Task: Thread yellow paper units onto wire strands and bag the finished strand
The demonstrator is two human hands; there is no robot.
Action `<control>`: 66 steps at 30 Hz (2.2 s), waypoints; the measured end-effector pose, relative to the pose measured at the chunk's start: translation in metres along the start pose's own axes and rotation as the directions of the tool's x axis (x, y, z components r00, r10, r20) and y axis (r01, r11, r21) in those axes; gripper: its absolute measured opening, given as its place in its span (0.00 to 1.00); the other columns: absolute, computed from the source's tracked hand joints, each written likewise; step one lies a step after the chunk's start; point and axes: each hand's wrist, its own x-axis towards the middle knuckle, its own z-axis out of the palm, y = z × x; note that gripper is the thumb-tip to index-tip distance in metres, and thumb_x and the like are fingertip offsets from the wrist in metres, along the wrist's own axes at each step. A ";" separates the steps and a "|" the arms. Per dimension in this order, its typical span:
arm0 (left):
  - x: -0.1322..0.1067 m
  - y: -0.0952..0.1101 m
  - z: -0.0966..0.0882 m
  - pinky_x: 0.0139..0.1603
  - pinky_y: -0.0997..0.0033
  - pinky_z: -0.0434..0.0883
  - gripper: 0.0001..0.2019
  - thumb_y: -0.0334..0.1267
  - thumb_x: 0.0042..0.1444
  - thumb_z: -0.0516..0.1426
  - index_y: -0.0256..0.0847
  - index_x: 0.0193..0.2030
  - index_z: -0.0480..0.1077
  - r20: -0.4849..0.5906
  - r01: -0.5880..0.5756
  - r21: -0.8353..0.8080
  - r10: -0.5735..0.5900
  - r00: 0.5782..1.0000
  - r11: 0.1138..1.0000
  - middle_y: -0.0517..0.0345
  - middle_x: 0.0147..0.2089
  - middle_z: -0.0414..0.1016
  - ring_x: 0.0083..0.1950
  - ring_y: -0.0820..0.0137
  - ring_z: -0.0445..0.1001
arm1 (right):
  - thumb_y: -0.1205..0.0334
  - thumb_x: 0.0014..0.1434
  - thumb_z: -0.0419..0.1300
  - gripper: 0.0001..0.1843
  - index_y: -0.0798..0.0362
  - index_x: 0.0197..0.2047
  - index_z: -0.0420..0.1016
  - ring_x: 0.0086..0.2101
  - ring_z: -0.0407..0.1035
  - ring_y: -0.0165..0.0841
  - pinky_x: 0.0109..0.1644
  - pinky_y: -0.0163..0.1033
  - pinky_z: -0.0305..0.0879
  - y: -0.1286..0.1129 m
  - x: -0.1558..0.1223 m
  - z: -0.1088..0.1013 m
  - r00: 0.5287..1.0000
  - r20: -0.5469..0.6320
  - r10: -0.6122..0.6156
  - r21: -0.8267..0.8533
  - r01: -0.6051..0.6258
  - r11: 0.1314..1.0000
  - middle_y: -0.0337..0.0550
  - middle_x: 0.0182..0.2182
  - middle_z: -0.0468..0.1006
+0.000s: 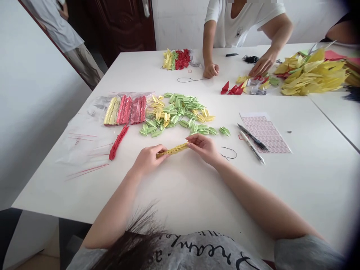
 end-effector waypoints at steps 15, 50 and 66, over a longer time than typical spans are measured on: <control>0.018 -0.012 0.013 0.55 0.53 0.74 0.24 0.39 0.52 0.65 0.36 0.55 0.68 0.046 0.226 -0.900 -0.435 0.899 0.372 0.42 0.48 0.81 0.49 0.57 0.81 | 0.63 0.72 0.47 0.17 0.52 0.58 0.70 0.28 0.69 0.33 0.40 0.40 0.67 -0.005 -0.017 0.025 0.708 0.546 -0.447 -0.448 0.698 0.559 0.40 0.27 0.76; 0.014 -0.012 0.018 0.45 0.64 0.74 0.29 0.57 0.54 0.62 0.37 0.55 0.74 0.269 0.358 -0.700 -0.236 0.934 0.618 0.49 0.45 0.80 0.47 0.58 0.78 | 0.54 0.73 0.45 0.21 0.52 0.64 0.64 0.26 0.71 0.34 0.35 0.38 0.62 -0.002 -0.016 0.031 0.839 0.471 -0.272 -0.581 0.527 0.620 0.42 0.29 0.80; 0.011 -0.008 0.016 0.46 0.67 0.72 0.22 0.51 0.52 0.66 0.37 0.47 0.74 0.314 0.337 -0.704 -0.151 0.937 0.625 0.51 0.42 0.80 0.43 0.65 0.78 | 0.53 0.72 0.46 0.25 0.53 0.67 0.56 0.25 0.68 0.32 0.33 0.36 0.63 -0.004 -0.016 0.032 0.901 0.392 -0.187 -0.557 0.394 0.731 0.39 0.27 0.77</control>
